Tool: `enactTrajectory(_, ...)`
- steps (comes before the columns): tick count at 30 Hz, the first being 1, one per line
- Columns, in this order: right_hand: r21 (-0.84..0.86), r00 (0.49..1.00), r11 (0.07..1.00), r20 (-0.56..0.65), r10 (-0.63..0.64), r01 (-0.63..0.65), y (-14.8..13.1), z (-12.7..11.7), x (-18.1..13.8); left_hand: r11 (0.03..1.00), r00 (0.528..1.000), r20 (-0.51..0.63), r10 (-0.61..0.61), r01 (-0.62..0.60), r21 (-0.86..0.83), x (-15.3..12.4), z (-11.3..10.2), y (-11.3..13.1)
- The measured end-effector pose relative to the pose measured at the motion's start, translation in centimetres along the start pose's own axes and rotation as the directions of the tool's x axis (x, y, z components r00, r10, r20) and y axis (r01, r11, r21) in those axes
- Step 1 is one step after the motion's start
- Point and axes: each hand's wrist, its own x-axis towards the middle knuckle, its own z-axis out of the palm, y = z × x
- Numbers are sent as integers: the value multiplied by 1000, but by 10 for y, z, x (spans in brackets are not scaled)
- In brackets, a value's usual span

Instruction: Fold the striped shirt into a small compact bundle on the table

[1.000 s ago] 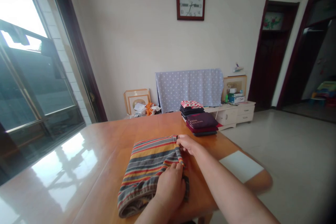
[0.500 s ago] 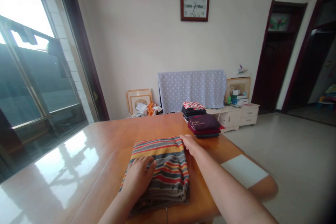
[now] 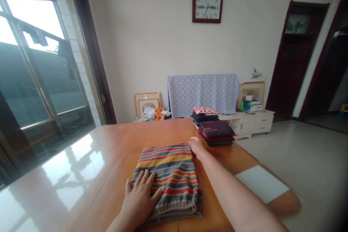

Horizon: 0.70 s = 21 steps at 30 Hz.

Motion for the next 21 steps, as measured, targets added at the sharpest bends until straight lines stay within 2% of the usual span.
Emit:
enactTrajectory(7,-121,1000,993,9,16,-15,4,-16,-14,1000,1000,-22,18,-18,-3,1,6,-3)
enactTrajectory(11,-229,995,973,84,51,-31,11,-18,-34,1000,999,-40,24,-24,-17,3,9,-4)
enactTrajectory(17,-353,970,936,231,81,6,21,-32,-92,996,997,-55,45,-49,-71,6,7,-8)
enactTrajectory(21,-401,954,910,298,19,107,22,-45,-137,976,976,-153,154,-175,-133,4,-1,-8)
